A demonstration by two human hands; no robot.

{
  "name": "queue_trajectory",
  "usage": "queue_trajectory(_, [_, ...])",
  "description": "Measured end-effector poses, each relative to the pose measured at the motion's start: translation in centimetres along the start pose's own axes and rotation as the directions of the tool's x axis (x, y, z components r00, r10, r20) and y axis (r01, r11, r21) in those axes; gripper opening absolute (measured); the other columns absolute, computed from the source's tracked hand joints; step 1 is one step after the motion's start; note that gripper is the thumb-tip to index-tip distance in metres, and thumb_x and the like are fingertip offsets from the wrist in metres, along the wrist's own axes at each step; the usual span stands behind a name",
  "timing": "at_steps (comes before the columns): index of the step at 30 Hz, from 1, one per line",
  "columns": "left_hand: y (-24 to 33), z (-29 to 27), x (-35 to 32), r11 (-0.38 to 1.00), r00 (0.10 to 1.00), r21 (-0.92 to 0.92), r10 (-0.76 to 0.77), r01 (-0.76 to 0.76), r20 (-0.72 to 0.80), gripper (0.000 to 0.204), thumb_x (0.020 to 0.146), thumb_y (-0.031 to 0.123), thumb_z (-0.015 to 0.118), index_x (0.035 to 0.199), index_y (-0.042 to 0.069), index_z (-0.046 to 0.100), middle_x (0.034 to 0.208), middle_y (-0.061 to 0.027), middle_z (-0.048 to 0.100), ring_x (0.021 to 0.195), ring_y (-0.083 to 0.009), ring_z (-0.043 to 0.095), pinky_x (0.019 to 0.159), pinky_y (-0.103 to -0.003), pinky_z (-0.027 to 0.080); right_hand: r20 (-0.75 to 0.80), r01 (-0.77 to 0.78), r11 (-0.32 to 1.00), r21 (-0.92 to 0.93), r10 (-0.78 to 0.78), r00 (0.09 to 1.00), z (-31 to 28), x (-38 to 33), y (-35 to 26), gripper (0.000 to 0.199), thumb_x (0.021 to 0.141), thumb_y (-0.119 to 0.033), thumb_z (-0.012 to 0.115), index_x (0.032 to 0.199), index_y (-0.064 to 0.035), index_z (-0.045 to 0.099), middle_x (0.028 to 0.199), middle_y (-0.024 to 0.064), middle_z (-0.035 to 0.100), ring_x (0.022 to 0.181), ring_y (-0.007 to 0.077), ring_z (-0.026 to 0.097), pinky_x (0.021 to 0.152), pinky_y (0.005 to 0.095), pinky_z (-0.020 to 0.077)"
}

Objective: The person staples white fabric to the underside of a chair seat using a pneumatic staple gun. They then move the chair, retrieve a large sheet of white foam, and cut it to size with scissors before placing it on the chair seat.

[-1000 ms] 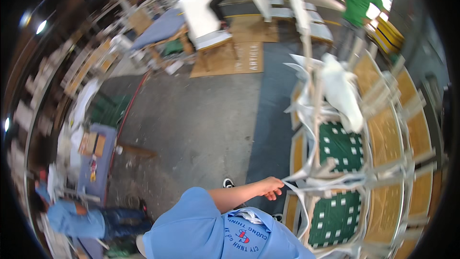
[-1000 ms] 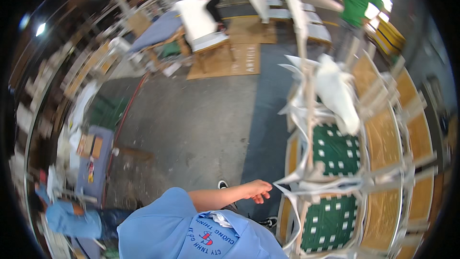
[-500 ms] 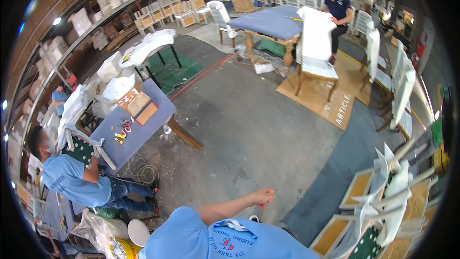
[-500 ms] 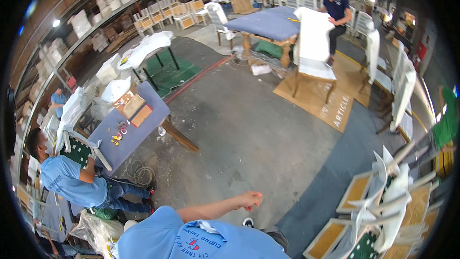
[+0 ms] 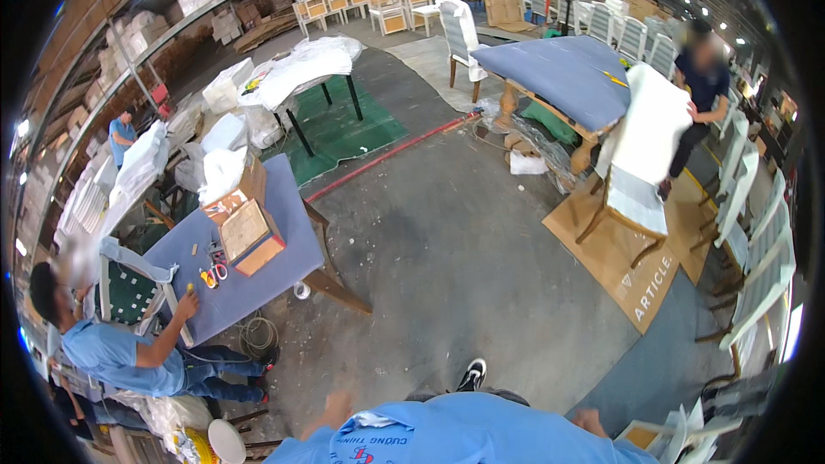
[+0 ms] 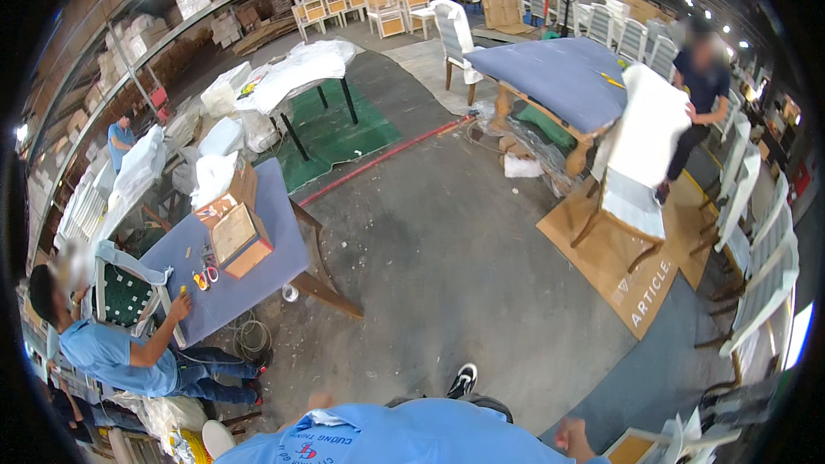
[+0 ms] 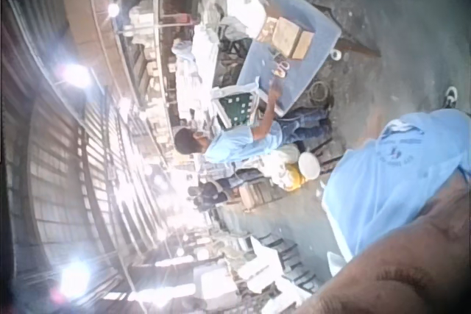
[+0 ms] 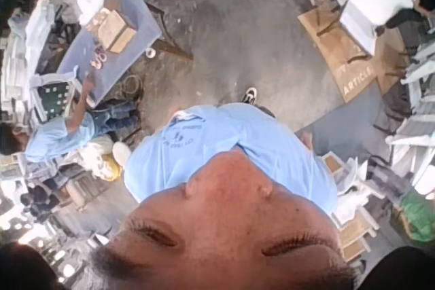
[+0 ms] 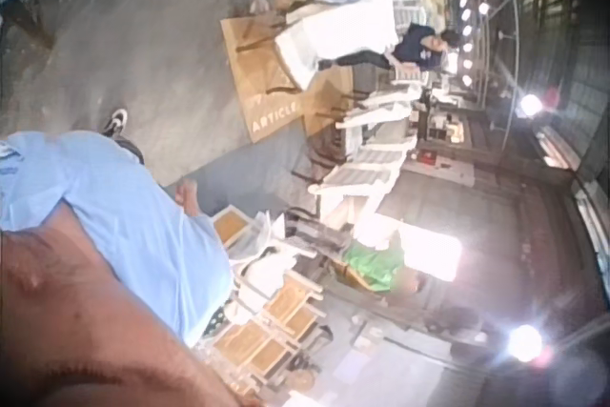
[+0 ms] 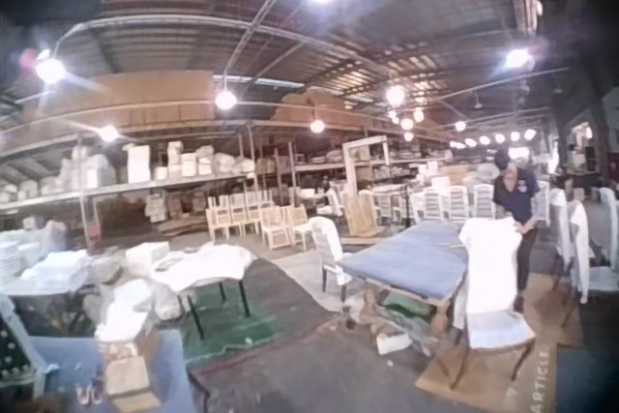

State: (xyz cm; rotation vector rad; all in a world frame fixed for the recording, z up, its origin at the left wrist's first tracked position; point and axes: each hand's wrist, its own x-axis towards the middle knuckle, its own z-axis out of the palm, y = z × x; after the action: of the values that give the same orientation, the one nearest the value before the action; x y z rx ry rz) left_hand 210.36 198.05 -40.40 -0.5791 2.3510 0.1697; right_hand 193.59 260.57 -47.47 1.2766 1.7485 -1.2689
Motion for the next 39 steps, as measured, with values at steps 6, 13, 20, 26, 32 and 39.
queue_trajectory(6, [-0.2, -2.5, 5.8, 0.124, 0.683, -0.694, -0.367, 0.709, 0.632, 0.022, 0.082, 0.022, 0.067, 0.096, 0.009, 0.079, 0.091, -0.0171, 0.075, 0.083, -0.0352, 0.074, 0.072, -0.047, 0.058, 0.089, 0.560, 0.809, -0.182, -0.553, 0.828, 13.0, 5.1, -36.8, 0.024, 0.101, -0.026, 0.057, 0.110, -0.0044, 0.060, 0.083, 0.0107, 0.065, 0.058, 0.0206, 0.063, 0.046, 0.0354, 0.0511])
queue_trajectory(13, [2.0, -15.8, 28.0, 0.094, 0.733, -0.736, -0.234, 0.671, 0.639, 0.026, 0.088, 0.024, 0.063, 0.102, 0.007, 0.078, 0.091, -0.0173, 0.075, 0.079, -0.0355, 0.073, 0.067, -0.048, 0.057, 0.225, 0.604, 0.766, -0.220, -0.563, 0.795, 32.5, 6.9, -59.3, 0.022, 0.102, -0.023, 0.053, 0.117, -0.0090, 0.062, 0.089, 0.0073, 0.066, 0.059, 0.0192, 0.063, 0.047, 0.0338, 0.0498])
queue_trajectory(20, [-1.8, -49.8, 59.4, 0.200, 0.936, -0.943, -0.286, 0.267, 0.205, 0.034, 0.099, 0.025, 0.056, 0.127, 0.007, 0.065, 0.084, -0.0087, 0.070, 0.058, -0.0187, 0.061, 0.048, -0.035, 0.048, 0.472, 0.331, 0.837, -0.436, -0.100, 0.876, 42.2, 9.2, -65.0, 0.013, 0.099, -0.018, 0.057, 0.104, -0.0081, 0.065, 0.078, 0.0051, 0.065, 0.058, 0.0186, 0.063, 0.045, 0.0317, 0.0458])
queue_trajectory(26, [-2.4, -74.1, 82.4, 0.053, 0.951, -0.975, -0.216, -0.216, -0.222, 0.042, 0.104, 0.022, 0.055, 0.144, 0.010, 0.055, 0.105, -0.0047, 0.072, 0.071, -0.0107, 0.064, 0.064, -0.025, 0.052, 0.245, 0.082, 0.898, -0.431, 0.029, 0.969, 49.0, 11.9, -76.8, 0.011, 0.098, -0.019, 0.060, 0.099, -0.0079, 0.064, 0.075, 0.0057, 0.062, 0.056, 0.0201, 0.061, 0.044, 0.0356, 0.0452])
queue_trajectory(32, [-1.1, -80.0, 91.1, 0.085, 0.935, -0.964, -0.279, 0.253, 0.220, 0.020, 0.096, 0.017, 0.058, 0.108, 0.008, 0.070, 0.086, -0.0056, 0.071, 0.068, -0.0168, 0.067, 0.058, -0.030, 0.054, 0.142, -0.002, 0.918, -0.397, 0.063, 0.988, 61.3, 15.0, -101.1, 0.014, 0.098, -0.019, 0.062, 0.093, -0.0065, 0.063, 0.069, 0.0057, 0.058, 0.051, 0.0198, 0.056, 0.041, 0.0368, 0.0416])
queue_trajectory(39, [-6.2, -81.4, 94.0, 0.209, 0.751, -0.722, -0.226, 0.660, 0.621, 0.034, 0.096, 0.027, 0.057, 0.118, 0.005, 0.070, 0.105, -0.0163, 0.070, 0.089, -0.0305, 0.067, 0.077, -0.039, 0.053, 0.352, 0.678, 0.715, -0.171, -0.599, 0.719, 79.9, 12.8, -136.3, 0.024, 0.098, -0.016, 0.063, 0.116, 0.0000, 0.064, 0.083, 0.0031, 0.063, 0.063, 0.0123, 0.058, 0.058, 0.0279, 0.0484])
